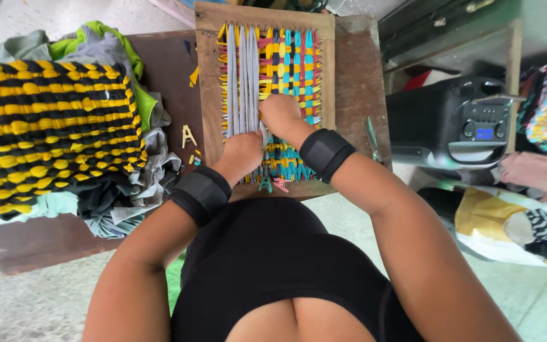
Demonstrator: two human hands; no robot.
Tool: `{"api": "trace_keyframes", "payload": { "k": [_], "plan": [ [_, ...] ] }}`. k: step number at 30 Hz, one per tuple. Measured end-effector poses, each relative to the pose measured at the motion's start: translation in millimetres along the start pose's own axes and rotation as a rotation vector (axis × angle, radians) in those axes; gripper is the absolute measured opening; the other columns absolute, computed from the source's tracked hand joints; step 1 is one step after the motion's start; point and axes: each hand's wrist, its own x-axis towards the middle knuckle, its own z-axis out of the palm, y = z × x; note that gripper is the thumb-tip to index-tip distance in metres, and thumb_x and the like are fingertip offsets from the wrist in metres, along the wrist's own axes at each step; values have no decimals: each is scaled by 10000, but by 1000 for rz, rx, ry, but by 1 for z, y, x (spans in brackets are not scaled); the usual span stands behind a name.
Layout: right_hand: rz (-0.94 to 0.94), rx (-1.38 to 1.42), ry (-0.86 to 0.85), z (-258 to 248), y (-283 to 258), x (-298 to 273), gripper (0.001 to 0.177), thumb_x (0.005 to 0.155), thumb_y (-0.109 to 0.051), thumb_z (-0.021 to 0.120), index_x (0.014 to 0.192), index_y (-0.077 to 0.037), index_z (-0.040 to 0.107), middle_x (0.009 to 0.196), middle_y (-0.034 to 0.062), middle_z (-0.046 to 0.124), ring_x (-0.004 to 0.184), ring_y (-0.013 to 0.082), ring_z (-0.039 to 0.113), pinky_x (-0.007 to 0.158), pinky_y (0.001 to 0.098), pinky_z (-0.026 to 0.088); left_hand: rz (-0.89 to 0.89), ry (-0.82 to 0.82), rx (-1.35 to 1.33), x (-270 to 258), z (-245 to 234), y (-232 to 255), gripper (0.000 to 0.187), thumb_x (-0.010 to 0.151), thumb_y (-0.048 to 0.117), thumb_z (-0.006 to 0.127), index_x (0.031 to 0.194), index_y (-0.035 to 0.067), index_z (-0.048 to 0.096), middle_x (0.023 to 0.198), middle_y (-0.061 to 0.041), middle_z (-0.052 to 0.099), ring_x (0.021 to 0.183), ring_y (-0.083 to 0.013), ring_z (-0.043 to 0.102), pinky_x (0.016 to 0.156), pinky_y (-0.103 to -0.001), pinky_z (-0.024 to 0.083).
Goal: The person is weaving a rug or mat using fabric strips on a wooden loom frame.
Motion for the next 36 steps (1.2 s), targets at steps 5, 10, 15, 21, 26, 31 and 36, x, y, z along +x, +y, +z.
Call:
{"api": "trace_keyframes", "payload": {
  "k": [5,10,15,21,26,31,36],
  "plan": [
    [-58,-125,-3,-1,-7,4,138,738,-208,699,818,-132,782,842,141,718,784,354,713,656,509,545,-45,4,-91,-3,-7,0,259,962,183,501,1101,34,662,962,-161,735,888,-377,721,725,-515,564],
    [-34,-227,0,23,-6,22,130,774,-189,683,802,-115,787,854,129,722,793,340,713,714,489,541,-60,1,-195,-15,-29,6,350,976,347,553,1068,23,646,942,-171,730,922,-391,700,790,-529,543],
    [24,-159,-82,16,1,32,125,735,-182,683,778,-120,783,814,130,722,772,354,716,655,487,551,-27,20,-233,-13,-18,1,338,935,323,597,1080,18,613,948,-190,728,928,-404,695,807,-529,539],
    [7,362,-333,-7,37,34,164,746,-205,817,841,-88,752,790,88,730,730,288,729,695,415,563,-27,89,-329,-19,-30,2,434,871,263,652,1208,10,544,951,-218,714,926,-434,681,803,-538,535],
    [72,512,-247,-21,34,22,189,717,-177,864,863,-101,771,807,72,762,687,188,728,670,344,570,13,83,-310,-35,-45,7,613,844,247,704,1346,-8,462,973,-228,704,952,-433,677,820,-533,535],
    [108,720,-234,-32,51,23,123,769,-145,842,831,-73,765,758,57,760,645,119,724,616,290,574,85,176,-323,-71,-50,23,826,790,202,717,1498,4,341,1064,-226,677,980,-428,653,835,-512,526],
    [255,1051,-3,-87,68,38,133,998,-208,646,1025,-101,571,833,-20,707,635,118,750,483,279,495,296,65,64,-90,-20,16,429,907,139,615,1335,167,616,1242,-54,606,1097,-284,590,857,-430,522]
  ]
}}
